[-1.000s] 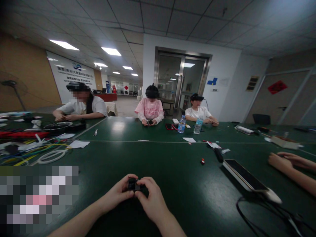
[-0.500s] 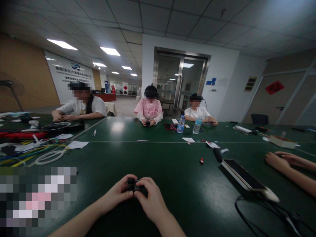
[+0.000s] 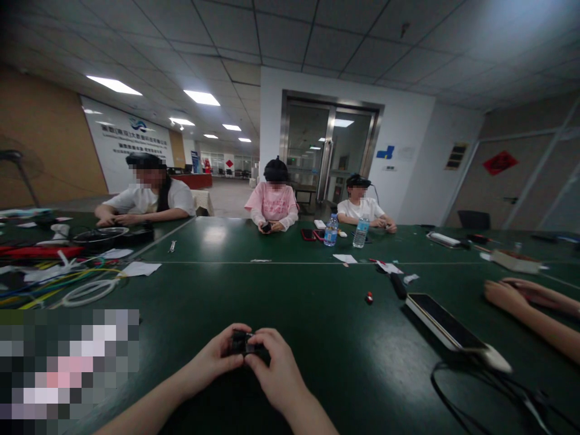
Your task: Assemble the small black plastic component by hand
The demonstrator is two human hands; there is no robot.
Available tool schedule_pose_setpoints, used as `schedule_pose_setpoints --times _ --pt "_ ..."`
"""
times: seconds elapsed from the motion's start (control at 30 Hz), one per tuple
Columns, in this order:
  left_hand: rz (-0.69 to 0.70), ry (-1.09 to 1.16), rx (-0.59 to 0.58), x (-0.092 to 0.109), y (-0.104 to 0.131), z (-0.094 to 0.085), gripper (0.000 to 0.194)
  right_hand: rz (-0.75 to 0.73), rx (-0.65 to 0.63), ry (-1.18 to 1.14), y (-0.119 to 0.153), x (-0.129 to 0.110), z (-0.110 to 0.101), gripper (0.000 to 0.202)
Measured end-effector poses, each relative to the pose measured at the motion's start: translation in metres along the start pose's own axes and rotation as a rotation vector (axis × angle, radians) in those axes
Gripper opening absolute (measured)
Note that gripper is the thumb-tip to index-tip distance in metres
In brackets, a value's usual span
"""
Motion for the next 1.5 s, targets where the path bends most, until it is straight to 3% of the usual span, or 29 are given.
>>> schedule_pose_setpoints --times 0.6,0.83,1.03,1.5 --pt "0.036 0.036 -0.008 -0.001 -0.002 0.0 0.041 0.013 0.003 -0.027 0.001 0.001 -0.003 0.019" --pt "0.01 0.0 0.025 -0.008 0.0 -0.009 0.04 0.032 0.137 -0.126 -0.008 0.014 -0.022 0.018" --pt "-0.004 0.003 0.023 -0.001 0.003 -0.007 0.038 0.064 0.14 -0.239 -0.017 0.031 -0.034 0.024" --pt "-0.064 -0.003 0.013 0.0 0.003 -0.008 0.041 0.16 0.306 -0.486 -0.02 0.058 -0.067 0.033"
Point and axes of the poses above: each hand's wrist, its own y-axis away from the middle knuckle, its own z-axis out of the palm, x = y × z, the point moved 9 cm from there along -y, towards the middle knuckle, and after that the axes turned 11 degrees about z, right-handed, at the moved point
